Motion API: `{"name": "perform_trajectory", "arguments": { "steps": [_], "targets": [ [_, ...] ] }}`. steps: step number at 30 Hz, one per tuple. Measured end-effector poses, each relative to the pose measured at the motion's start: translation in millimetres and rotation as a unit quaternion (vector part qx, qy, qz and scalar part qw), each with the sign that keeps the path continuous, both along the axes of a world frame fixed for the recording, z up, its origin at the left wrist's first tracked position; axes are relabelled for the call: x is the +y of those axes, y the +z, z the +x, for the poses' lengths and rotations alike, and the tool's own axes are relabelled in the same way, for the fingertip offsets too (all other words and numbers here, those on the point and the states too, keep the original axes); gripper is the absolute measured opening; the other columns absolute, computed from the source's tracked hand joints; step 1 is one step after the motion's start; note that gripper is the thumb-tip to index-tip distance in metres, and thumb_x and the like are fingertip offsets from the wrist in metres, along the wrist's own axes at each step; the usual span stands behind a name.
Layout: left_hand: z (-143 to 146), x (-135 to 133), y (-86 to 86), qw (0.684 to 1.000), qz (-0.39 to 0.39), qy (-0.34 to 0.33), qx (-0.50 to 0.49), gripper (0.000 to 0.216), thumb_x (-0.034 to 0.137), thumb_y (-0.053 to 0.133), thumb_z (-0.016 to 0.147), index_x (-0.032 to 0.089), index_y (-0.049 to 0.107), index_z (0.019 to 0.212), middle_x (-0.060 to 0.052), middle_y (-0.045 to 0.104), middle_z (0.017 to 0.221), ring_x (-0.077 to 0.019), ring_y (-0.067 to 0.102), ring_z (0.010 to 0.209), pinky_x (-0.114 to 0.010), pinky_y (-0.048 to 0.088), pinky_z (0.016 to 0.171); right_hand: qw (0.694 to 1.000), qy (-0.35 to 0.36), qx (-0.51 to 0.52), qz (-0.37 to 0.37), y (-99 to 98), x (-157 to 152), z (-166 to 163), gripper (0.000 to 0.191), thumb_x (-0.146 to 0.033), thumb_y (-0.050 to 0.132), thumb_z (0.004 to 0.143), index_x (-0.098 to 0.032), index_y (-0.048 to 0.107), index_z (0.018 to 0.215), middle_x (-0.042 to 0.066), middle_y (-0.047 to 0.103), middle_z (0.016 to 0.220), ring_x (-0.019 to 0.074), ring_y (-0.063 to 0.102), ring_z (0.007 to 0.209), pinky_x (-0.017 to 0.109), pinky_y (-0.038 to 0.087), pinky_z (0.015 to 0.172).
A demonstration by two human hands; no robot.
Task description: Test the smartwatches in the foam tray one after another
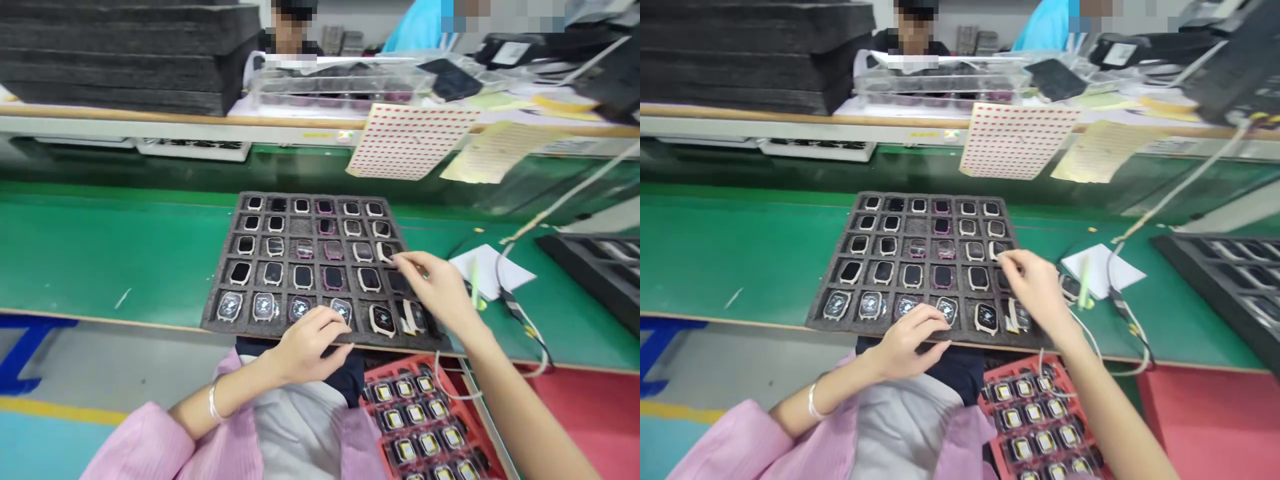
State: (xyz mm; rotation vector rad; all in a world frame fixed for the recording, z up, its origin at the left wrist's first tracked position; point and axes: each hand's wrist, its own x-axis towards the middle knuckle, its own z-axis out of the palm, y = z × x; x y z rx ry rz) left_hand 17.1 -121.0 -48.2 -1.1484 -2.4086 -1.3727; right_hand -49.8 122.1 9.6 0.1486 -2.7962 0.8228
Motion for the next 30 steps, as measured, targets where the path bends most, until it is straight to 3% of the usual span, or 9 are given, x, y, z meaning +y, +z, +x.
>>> {"name": "perform_trajectory", "arguments": {
  "steps": [2,6,8,10,14,20,25,28,30],
  "targets": [
    [1,-20,8.5,0.999,0.026,0.035,-0.009,0.02,0.022,0.053,0.086,0.017,0.058,0.104,-0.011,0.063,0.098,-0.0206,0.06,0.092,-0.035,0.05,0.084,0.989,0.145,0.035,-0.023,-1.3,-44,12,0.022,-0.03,0.047,0.093,-0.018,0.065,0.093,0.01,0.069,0.094,0.0243,0.063,0.087,0.039,0.049,0.081],
    [4,-87,19.2,0.964,-0.028,0.263,0.005,0.015,0.019,0.049,0.089,0.018,0.056,0.102,-0.008,0.062,0.093,-0.0204,0.058,0.09,-0.035,0.047,0.083,0.931,0.362,0.04,0.029,-13.0,-117,32,0.019,-0.021,0.045,0.095,-0.017,0.062,0.103,0.01,0.066,0.095,0.0233,0.059,0.091,0.04,0.05,0.083],
    [4,-118,19.4,0.927,-0.141,0.347,0.003,0.016,0.024,0.048,0.09,0.017,0.055,0.103,-0.008,0.06,0.089,-0.0223,0.056,0.085,-0.037,0.046,0.078,0.916,0.391,0.052,0.069,-22.0,-142,33,0.021,-0.021,0.044,0.095,-0.016,0.061,0.106,0.011,0.065,0.095,0.0243,0.059,0.09,0.042,0.05,0.082],
    [3,-137,16.3,0.899,-0.241,0.365,0.001,0.015,0.026,0.046,0.092,0.017,0.054,0.099,-0.008,0.06,0.087,-0.0237,0.055,0.083,-0.038,0.046,0.076,0.916,0.383,0.063,0.102,-30.2,-161,29,0.021,-0.021,0.043,0.095,-0.015,0.061,0.105,0.012,0.064,0.094,0.0255,0.058,0.088,0.043,0.05,0.08],
    [-3,-139,6.0,0.886,-0.295,0.358,0.021,0.016,0.028,0.043,0.093,0.016,0.054,0.097,-0.008,0.06,0.086,-0.0244,0.055,0.081,-0.037,0.046,0.075,0.926,0.335,0.065,0.159,-38.0,-181,19,0.017,-0.024,0.05,0.092,-0.013,0.062,0.096,0.013,0.063,0.086,0.0279,0.058,0.083,0.045,0.051,0.078],
    [-15,-132,-1.0,0.91,-0.226,0.348,-0.03,0.018,0.033,0.052,0.09,0.017,0.051,0.098,-0.007,0.061,0.088,-0.0237,0.057,0.082,-0.035,0.045,0.072,0.934,0.349,0.017,0.08,-39.8,-179,5,0.022,-0.031,0.068,0.082,-0.016,0.062,0.097,0.009,0.067,0.088,0.0254,0.06,0.083,0.041,0.052,0.076],
    [-18,-135,12.1,0.922,-0.168,0.322,-0.13,0.016,0.034,0.06,0.084,0.019,0.056,0.089,-0.001,0.057,0.079,-0.0178,0.054,0.073,-0.029,0.042,0.065,0.93,0.368,-0.005,0.004,-45.4,-168,-8,0.031,-0.029,0.074,0.077,-0.015,0.062,0.101,0.005,0.068,0.082,0.0234,0.061,0.08,0.039,0.051,0.076],
    [-18,-137,18.7,0.929,-0.062,0.282,-0.231,0.014,0.032,0.064,0.081,0.019,0.059,0.079,0.001,0.055,0.076,-0.0128,0.052,0.067,-0.024,0.039,0.06,0.928,0.373,-0.008,-0.017,-47.5,-165,-9,0.028,-0.028,0.074,0.077,-0.016,0.064,0.099,0.005,0.068,0.081,0.0228,0.062,0.078,0.038,0.051,0.074],
    [-17,-137,19.6,0.908,0.074,0.275,-0.307,0.015,0.032,0.064,0.08,0.018,0.058,0.08,0.0,0.057,0.082,-0.0115,0.055,0.069,-0.022,0.041,0.061,0.931,0.365,-0.011,-0.019,-47.8,-167,-6,0.029,-0.029,0.074,0.076,-0.015,0.064,0.099,0.006,0.068,0.082,0.0232,0.062,0.078,0.039,0.051,0.075]
  ]
}}
